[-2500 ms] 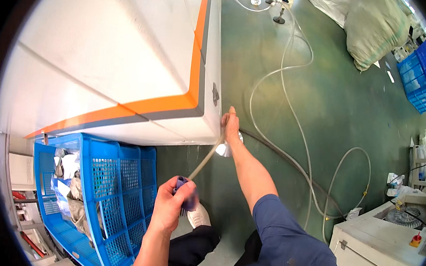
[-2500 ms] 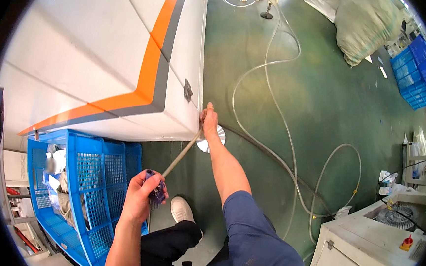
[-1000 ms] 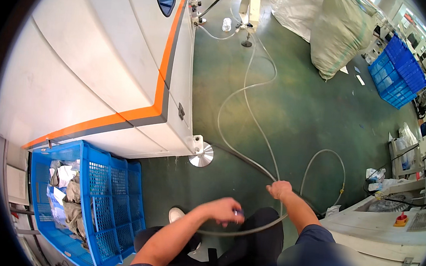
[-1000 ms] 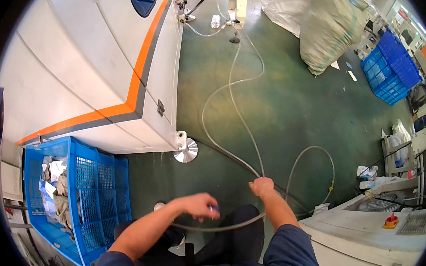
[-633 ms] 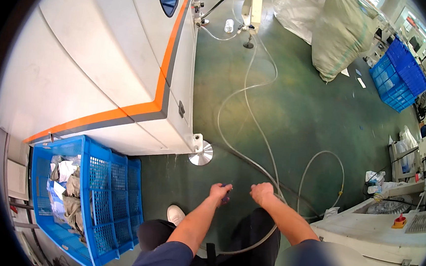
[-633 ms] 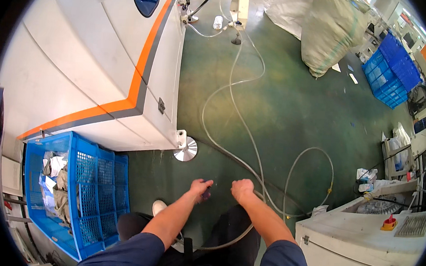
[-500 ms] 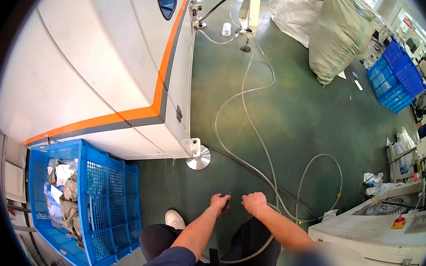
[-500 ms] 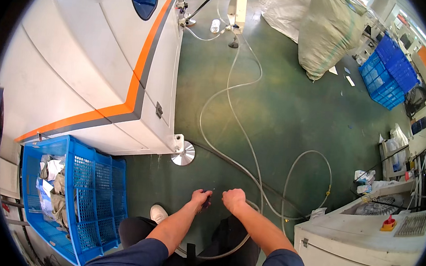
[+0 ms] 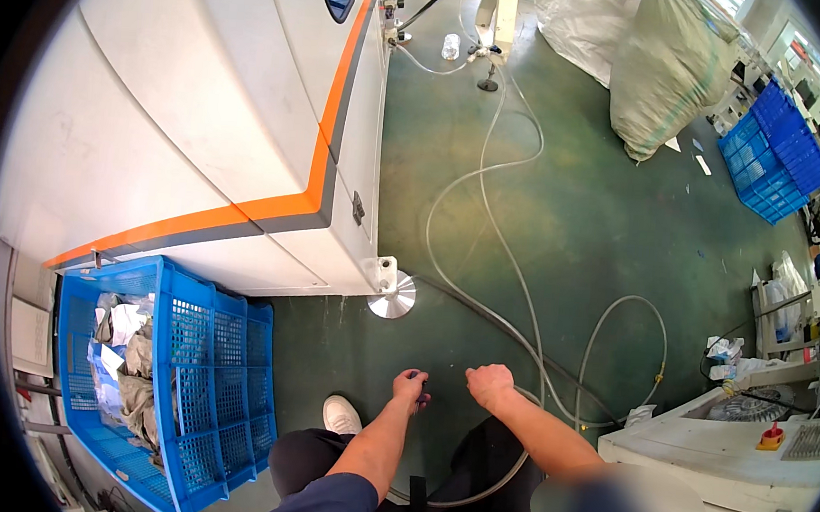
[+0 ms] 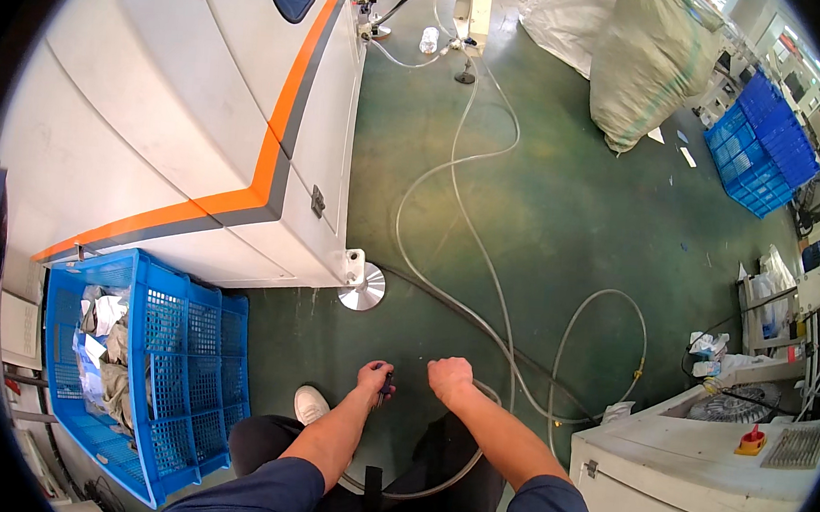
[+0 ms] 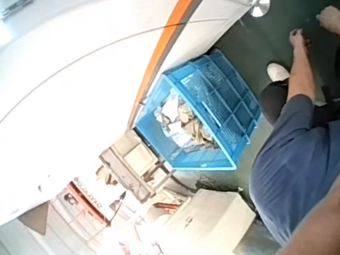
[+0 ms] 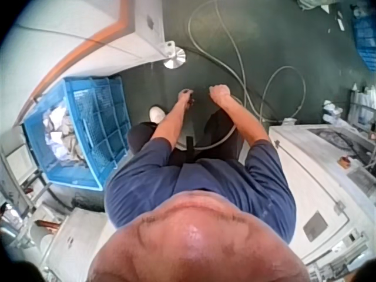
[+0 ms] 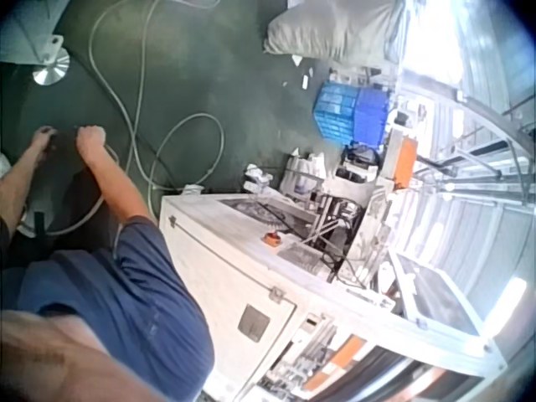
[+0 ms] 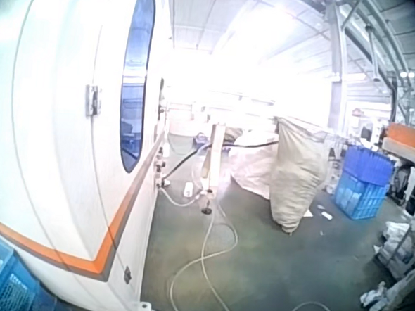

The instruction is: The person picks up a small purple component and a metal rod, then inserts the rod into the component. They walk to a machine, squat to connect a hose to the component, and then stand up to place the component into a cloth bag on a table.

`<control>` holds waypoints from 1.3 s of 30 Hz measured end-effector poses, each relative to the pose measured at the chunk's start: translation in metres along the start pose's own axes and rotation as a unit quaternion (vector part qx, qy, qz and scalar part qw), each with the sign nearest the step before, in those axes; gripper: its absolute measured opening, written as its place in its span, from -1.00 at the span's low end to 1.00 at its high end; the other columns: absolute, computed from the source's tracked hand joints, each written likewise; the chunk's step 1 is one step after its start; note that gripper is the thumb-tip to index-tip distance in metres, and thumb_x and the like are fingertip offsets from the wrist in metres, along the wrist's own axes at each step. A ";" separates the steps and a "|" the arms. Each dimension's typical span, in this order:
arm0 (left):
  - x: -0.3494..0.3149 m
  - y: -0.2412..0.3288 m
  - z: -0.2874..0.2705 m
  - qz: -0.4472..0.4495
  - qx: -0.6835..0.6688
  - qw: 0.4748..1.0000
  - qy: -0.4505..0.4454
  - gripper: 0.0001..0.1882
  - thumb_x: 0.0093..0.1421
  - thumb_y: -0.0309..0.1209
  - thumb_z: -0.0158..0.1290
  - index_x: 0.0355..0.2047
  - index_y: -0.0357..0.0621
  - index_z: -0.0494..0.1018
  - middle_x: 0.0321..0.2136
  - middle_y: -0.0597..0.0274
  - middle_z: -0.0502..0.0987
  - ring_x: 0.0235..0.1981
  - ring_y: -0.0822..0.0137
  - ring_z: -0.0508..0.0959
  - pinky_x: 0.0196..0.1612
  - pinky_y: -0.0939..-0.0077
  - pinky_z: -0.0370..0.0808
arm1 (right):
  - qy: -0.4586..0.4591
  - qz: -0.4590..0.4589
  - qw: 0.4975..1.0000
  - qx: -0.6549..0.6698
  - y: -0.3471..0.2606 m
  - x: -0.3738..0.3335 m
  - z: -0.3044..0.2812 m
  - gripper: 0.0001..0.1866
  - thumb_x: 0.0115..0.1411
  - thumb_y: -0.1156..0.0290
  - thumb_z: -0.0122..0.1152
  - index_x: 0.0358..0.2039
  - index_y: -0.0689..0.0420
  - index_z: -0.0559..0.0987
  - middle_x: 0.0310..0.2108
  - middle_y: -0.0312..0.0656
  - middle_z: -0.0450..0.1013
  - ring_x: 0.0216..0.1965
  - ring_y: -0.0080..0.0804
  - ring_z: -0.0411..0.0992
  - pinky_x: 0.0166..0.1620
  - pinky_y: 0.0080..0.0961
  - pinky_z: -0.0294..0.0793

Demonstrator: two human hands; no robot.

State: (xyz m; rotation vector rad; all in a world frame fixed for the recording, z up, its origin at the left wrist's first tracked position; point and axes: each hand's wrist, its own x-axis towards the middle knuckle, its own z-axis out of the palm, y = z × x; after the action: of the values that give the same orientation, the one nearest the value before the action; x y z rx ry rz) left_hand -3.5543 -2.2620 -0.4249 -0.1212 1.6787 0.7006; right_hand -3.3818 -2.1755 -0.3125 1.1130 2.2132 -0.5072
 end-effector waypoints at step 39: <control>-0.004 0.013 -0.014 0.025 -0.050 0.996 -0.067 -0.62 0.16 -0.25 0.19 0.01 0.20 0.45 -0.35 0.26 0.55 -0.65 0.29 0.55 -0.72 0.40 0.44 | 0.013 0.032 0.999 -0.009 -0.008 0.002 -0.018 -0.54 0.35 -0.01 -0.03 -0.02 0.11 0.49 -0.28 -0.10 0.62 -0.19 -0.14 0.60 -0.15 -0.20 0.57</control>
State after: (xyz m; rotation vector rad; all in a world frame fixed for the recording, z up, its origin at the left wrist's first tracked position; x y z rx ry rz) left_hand -3.5711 -2.2598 -0.4157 -0.1005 1.5226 0.8135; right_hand -3.3955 -2.1682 -0.2997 1.1821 2.1925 -0.4479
